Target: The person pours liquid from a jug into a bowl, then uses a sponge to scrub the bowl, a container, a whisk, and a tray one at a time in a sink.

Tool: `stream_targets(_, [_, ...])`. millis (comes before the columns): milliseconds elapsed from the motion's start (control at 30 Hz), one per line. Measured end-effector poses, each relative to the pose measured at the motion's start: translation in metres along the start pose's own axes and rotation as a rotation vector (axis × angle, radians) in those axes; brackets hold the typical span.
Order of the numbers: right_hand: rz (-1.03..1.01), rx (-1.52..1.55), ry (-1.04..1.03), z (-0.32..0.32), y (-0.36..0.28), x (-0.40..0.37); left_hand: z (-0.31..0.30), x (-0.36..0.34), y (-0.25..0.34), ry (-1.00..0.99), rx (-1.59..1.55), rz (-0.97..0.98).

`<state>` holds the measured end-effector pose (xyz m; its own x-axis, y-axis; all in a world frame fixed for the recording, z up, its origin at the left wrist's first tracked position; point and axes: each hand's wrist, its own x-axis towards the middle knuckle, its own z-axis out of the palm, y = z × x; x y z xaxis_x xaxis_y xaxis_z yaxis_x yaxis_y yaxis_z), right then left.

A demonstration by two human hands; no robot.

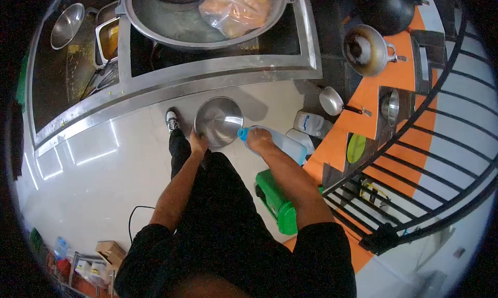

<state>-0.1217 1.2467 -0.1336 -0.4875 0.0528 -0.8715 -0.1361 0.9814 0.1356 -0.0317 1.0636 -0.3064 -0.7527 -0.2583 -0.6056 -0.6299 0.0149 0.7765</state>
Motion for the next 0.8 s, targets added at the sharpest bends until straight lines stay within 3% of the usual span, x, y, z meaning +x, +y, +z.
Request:
stream_targets(333, [0.067,-0.085,-0.078,0.013,-0.012,0.029,0.002,-0.003,-0.002,0.036,-0.035,0.053])
stream_targets(533, [0.075,-0.095,-0.173,0.023,-0.005,0.041,-0.008,-0.015,0.038,-0.005,0.138,-0.049])
stream_targets(633, [0.045,-0.075,-0.075,0.018,-0.008,0.029,-0.009,-0.012,0.029,0.003,0.141,0.002])
stream_targets(733, [0.003,-0.025,-0.108,0.014,-0.006,0.028,-0.006,-0.003,0.012,-0.002,0.029,0.042])
stream_targets(800, [-0.037,0.012,-0.083,0.006,-0.003,0.019,-0.005,0.004,0.001,0.005,-0.001,-0.014])
